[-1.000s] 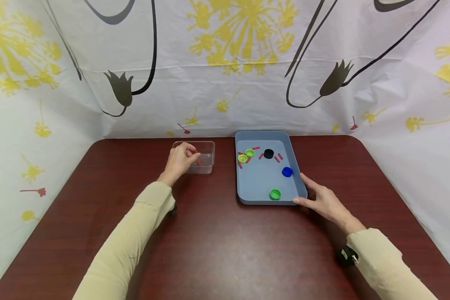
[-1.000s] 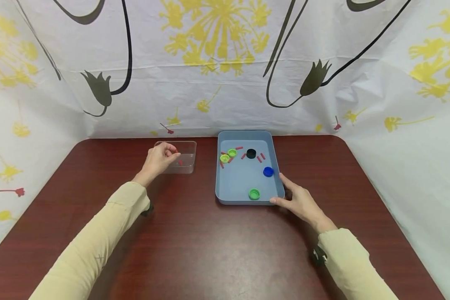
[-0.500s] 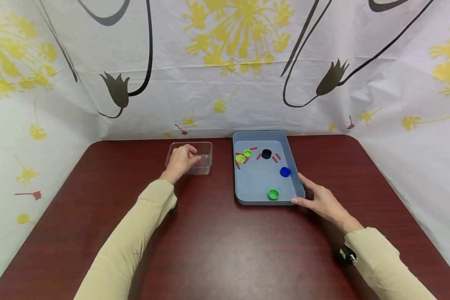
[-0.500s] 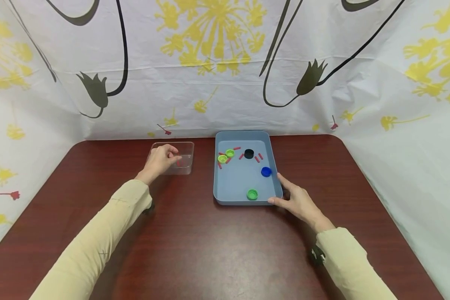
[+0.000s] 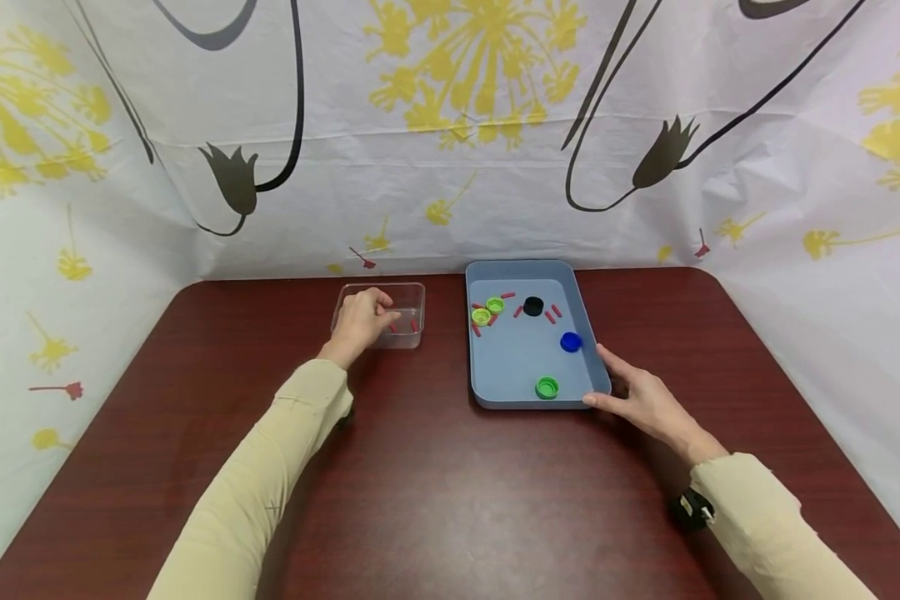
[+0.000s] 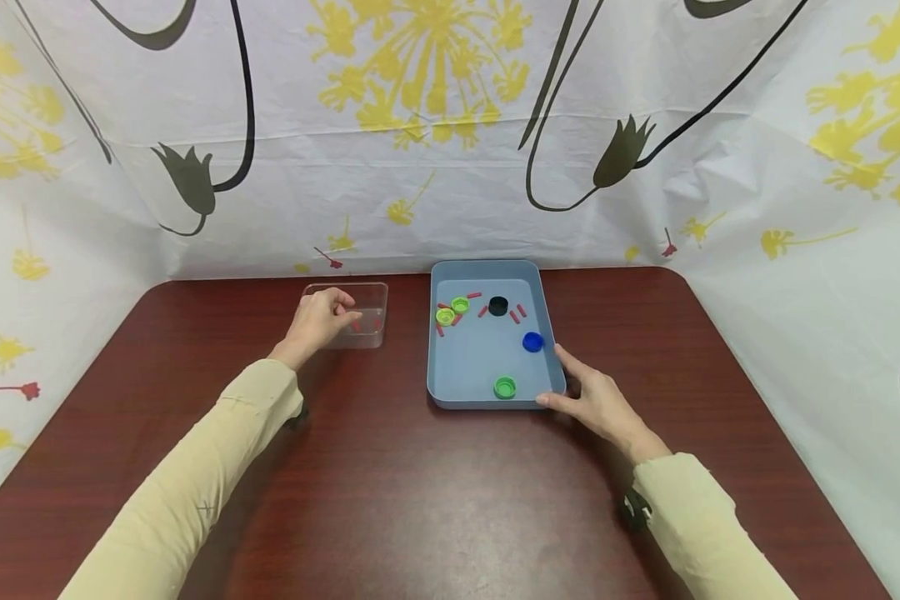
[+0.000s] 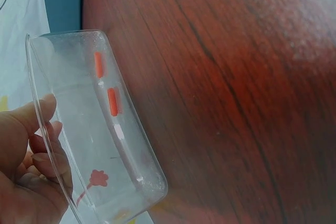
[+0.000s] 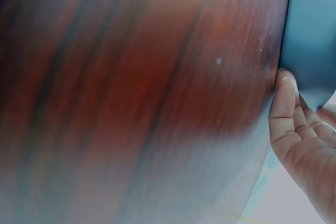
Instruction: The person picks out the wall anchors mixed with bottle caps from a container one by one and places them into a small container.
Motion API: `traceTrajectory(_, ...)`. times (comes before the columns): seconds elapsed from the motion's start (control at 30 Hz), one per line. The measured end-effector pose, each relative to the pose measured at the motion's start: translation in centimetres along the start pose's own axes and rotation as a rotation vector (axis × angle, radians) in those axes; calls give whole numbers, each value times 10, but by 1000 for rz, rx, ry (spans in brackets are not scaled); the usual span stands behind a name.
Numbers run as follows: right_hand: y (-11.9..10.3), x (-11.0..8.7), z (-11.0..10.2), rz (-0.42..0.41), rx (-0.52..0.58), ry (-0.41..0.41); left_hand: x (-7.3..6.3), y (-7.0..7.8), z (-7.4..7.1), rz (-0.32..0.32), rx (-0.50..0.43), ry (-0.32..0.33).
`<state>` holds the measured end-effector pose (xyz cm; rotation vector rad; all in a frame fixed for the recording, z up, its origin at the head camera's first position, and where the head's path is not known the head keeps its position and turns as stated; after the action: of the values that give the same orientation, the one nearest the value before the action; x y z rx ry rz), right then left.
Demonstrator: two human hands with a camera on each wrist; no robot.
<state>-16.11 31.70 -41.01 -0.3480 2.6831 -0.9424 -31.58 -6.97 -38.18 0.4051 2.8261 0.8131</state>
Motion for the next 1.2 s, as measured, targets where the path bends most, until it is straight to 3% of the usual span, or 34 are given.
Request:
traceTrajectory(0.57,1,2,0,-8,21,-5,-2,6,-5,27,9,-18)
traceTrajectory(0.77,2,1,-1,-21,22,0,-4,28,0,103,-23,-21)
traceTrajectory(1.03,2,1,0,-21,25,1,-3,68,27,220,-26,-83)
traceTrajectory(1.2,2,1,0,-15,30,-4,0,82,42,255,-30,-136)
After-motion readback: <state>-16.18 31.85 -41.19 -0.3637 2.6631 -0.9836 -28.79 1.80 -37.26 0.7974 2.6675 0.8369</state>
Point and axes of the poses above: each hand's wrist, its own x-axis towards the middle knuckle, its own z-axis out of the palm, y = z × x, the point moved 2 cm from there along x, towards the middle knuckle, and after that the axes turned 14 degrees about -y, right-handed, at the moved point
